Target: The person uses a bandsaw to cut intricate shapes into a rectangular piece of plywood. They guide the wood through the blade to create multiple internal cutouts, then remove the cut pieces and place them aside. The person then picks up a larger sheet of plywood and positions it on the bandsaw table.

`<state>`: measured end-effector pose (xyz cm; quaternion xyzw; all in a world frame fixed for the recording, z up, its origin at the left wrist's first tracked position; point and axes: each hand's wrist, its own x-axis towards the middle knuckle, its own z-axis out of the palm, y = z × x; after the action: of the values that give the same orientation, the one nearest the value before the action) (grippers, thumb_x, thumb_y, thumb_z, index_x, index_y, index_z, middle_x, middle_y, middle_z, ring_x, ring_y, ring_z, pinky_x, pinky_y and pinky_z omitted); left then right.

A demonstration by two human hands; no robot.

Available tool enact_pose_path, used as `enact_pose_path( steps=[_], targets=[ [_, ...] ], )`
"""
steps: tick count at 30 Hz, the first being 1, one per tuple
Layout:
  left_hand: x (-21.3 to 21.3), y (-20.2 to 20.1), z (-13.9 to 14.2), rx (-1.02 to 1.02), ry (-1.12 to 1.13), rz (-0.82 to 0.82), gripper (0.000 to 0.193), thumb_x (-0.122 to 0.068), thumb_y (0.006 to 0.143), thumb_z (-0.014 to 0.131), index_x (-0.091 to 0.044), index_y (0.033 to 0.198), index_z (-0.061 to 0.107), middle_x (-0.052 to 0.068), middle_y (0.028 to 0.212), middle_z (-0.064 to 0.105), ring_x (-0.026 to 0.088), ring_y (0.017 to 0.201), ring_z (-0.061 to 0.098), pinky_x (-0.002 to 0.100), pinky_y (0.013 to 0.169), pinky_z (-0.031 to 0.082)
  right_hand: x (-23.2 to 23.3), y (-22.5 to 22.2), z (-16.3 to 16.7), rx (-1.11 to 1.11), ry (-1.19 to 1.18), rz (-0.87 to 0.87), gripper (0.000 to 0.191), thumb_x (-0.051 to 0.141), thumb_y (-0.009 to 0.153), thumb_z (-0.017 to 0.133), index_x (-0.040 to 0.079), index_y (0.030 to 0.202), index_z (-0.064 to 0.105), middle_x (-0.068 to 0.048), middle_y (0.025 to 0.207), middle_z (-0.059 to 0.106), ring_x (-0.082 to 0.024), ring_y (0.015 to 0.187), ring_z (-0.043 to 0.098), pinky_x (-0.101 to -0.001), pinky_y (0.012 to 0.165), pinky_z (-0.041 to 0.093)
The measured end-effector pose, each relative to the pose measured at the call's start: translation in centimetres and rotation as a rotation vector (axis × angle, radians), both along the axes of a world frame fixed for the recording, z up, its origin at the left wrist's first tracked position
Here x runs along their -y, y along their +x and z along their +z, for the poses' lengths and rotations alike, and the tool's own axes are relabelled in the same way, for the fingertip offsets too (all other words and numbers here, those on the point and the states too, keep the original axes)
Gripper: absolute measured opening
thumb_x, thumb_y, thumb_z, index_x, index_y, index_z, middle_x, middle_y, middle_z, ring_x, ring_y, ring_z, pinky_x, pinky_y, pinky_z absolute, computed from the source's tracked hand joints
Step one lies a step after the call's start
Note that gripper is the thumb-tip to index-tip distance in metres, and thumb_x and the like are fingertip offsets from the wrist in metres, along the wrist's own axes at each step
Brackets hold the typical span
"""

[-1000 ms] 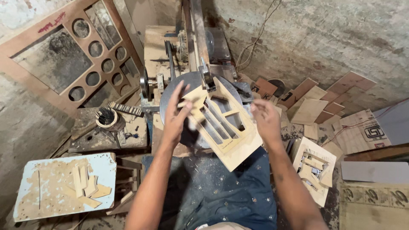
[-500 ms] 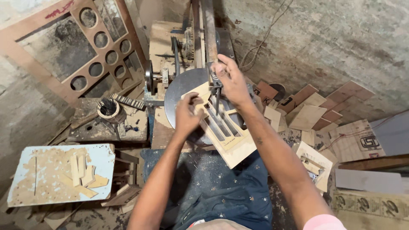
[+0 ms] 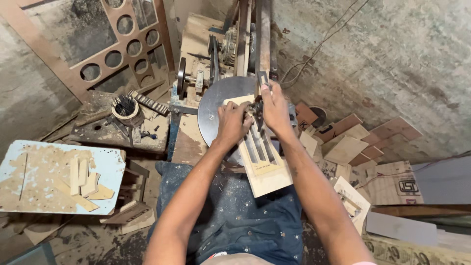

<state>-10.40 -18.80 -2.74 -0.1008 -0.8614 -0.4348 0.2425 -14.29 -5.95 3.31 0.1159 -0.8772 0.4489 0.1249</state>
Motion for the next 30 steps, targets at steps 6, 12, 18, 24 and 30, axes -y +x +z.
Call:
enact_pose_path(
  steps=[6, 12, 18, 24, 30],
  targets=[
    [-0.1, 0.2, -0.4, -0.046, 0.049, -0.029, 0.042, -0.019, 0.074, 0.085, -0.01, 0.113, 0.074, 0.005, 0.099, 0.074, 0.027, 0.106, 0.054, 0.046, 0.099, 0.031, -1.1, 0.4, 0.4, 0.002, 0.215, -0.027, 0.05, 0.043, 0.108, 0.045, 0.007, 0.141, 0.055, -0.022, 0.103, 0.074, -0.038, 0.099, 0.071, -0.0462, 0.088, 0.053],
    [-0.8, 0.2, -1.3, -0.047, 0.047, -0.038, 0.046, -0.021, 0.08, 0.084, -0.008, 0.122, 0.073, 0.008, 0.096, 0.073, 0.026, 0.105, 0.054, 0.05, 0.102, 0.028, -1.1, -1.4, 1.4, 0.037, 0.212, -0.116, 0.068, 0.051, 0.1, 0.051, 0.003, 0.148, 0.04, -0.021, 0.104, 0.077, -0.038, 0.101, 0.075, -0.0431, 0.094, 0.054],
    [-1.1, 0.3, -2.1, -0.056, 0.079, -0.034, 0.044, -0.022, 0.08, 0.083, -0.012, 0.123, 0.075, 0.008, 0.095, 0.074, 0.026, 0.104, 0.054, 0.05, 0.103, 0.028, 1.8, -3.7, 0.8, -0.023, 0.201, -0.193, 0.071, 0.055, 0.105, 0.056, 0.001, 0.148, 0.04, -0.032, 0.125, 0.065, -0.045, 0.12, 0.064, -0.0471, 0.102, 0.047],
    [-1.4, 0.1, -2.5, 0.011, 0.14, -0.051, 0.04, -0.019, 0.073, 0.087, -0.009, 0.11, 0.078, 0.01, 0.085, 0.066, 0.028, 0.098, 0.052, 0.048, 0.098, 0.031, 1.1, -2.8, 0.4, 0.102, 0.245, -0.188, 0.069, 0.051, 0.1, 0.053, 0.005, 0.149, 0.04, -0.032, 0.118, 0.069, -0.048, 0.118, 0.064, -0.0492, 0.101, 0.047],
    [-1.4, 0.0, -2.7, 0.001, 0.163, -0.075, 0.037, -0.014, 0.072, 0.087, -0.006, 0.107, 0.08, 0.009, 0.084, 0.065, 0.027, 0.095, 0.051, 0.044, 0.097, 0.036, 1.4, -2.3, 0.6, 0.064, 0.325, -0.189, 0.065, 0.045, 0.104, 0.052, 0.001, 0.15, 0.038, -0.035, 0.113, 0.069, -0.052, 0.113, 0.065, -0.0528, 0.097, 0.049]
  ],
)
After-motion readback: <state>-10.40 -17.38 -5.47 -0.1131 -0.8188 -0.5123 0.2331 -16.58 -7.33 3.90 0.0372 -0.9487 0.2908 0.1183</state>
